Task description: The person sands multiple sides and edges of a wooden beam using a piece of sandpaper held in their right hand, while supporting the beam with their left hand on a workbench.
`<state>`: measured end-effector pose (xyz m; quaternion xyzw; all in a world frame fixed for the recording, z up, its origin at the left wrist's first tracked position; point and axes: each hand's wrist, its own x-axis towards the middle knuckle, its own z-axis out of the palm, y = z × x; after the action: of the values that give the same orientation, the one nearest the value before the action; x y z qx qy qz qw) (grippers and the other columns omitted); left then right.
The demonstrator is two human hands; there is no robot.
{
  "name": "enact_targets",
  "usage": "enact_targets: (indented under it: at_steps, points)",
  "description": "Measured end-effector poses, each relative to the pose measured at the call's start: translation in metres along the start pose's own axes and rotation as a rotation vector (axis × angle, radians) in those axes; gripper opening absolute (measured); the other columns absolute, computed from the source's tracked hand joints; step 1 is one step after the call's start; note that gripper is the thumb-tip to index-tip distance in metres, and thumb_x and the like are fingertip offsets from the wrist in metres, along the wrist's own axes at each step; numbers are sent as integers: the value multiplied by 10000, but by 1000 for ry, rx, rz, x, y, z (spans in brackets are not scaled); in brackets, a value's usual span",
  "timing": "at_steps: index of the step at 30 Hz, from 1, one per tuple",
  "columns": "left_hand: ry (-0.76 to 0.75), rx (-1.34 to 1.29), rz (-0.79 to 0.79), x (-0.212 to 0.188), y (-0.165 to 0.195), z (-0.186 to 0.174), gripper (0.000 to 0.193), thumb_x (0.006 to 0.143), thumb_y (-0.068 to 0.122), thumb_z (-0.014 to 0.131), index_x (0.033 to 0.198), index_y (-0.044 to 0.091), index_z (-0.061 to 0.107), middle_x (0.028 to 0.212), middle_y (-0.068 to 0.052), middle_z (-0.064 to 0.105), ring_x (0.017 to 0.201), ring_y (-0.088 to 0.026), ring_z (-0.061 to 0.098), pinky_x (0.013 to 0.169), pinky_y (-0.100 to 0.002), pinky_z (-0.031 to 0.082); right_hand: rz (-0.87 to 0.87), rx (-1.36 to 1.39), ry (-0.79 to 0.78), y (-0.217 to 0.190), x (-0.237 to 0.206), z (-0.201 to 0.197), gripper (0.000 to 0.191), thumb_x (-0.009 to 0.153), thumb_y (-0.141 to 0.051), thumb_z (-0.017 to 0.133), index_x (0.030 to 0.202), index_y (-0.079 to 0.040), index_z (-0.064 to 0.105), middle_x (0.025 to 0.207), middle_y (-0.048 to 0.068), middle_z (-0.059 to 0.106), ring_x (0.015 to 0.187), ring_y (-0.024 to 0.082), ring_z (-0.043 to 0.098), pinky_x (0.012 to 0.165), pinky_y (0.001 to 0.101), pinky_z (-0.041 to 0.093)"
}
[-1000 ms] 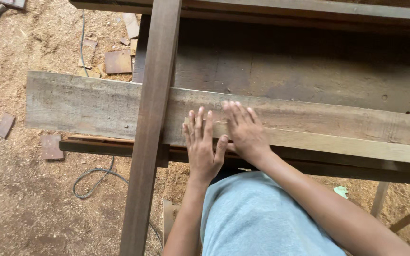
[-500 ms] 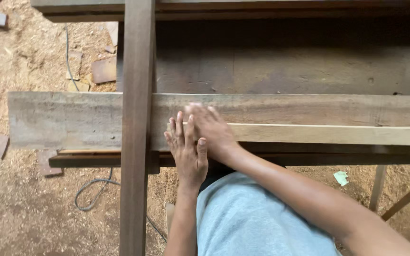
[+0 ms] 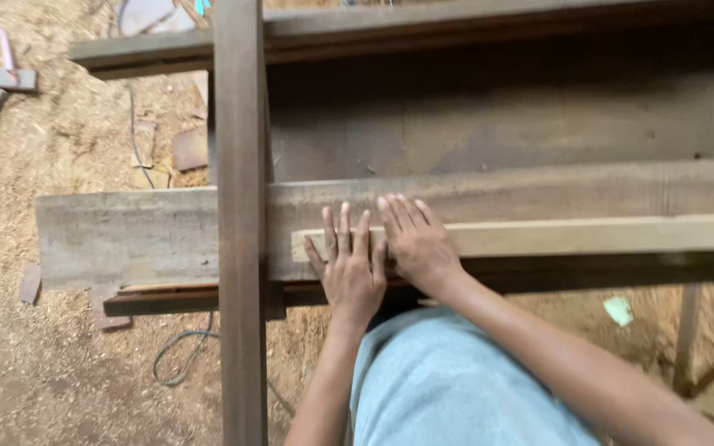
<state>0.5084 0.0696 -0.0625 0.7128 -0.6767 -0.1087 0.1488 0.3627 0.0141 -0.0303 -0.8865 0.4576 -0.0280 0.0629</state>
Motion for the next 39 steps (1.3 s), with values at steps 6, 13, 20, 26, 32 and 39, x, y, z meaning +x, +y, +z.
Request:
enact_targets:
  at_steps: [6,13,20,26,32,39]
  points:
    - [-64,-60,-34,-1,4,-6,467,1069,458,370,1397,221,603,1615,-8,403,1583,-212,157,1248,-544,-126,36,-176,-385,27,-23,-8,1120,787,-558,657,1585,15,120,1645,168,232,1527,270,224,1255,404,213]
    - [-63,-76,35,11,22,-1,477,1089,461,359,1421,219,601,1677,-21,342,1603,-213,82,1259,-539,-141,115,108,-50,54,-49,6,915,969,-747,66,1630,-114,86,1697,134,110,1559,291,100,1250,486,40]
    - [-72,-1,239,22,53,16,506,1067,493,342,1430,236,583,1659,-14,313,1575,-207,37,1220,-552,-155,451,178,65,82,-76,-5,820,1039,-639,51,1623,-70,140,1723,102,160,1599,236,123,1312,457,69]
    - [-178,-9,218,23,57,15,427,1066,446,352,1332,261,630,1533,36,520,1551,-215,231,1262,-518,-53,323,310,292,86,-84,-2,711,1135,-516,196,1563,42,305,1676,193,281,1588,292,190,1319,471,180]
    - [-53,-90,202,21,57,16,351,1081,347,454,1318,171,643,1471,-25,593,1524,-249,323,1288,-456,95,276,137,364,105,-102,7,583,1022,-677,474,1034,-96,504,1166,130,517,1294,305,466,1209,431,376]
    - [66,-193,105,11,49,9,315,1079,274,515,1345,143,622,1530,-86,527,1567,-297,243,1307,-456,124,271,159,150,83,-126,4,685,993,-585,429,1402,-36,436,1472,148,427,1439,293,349,1264,446,218]
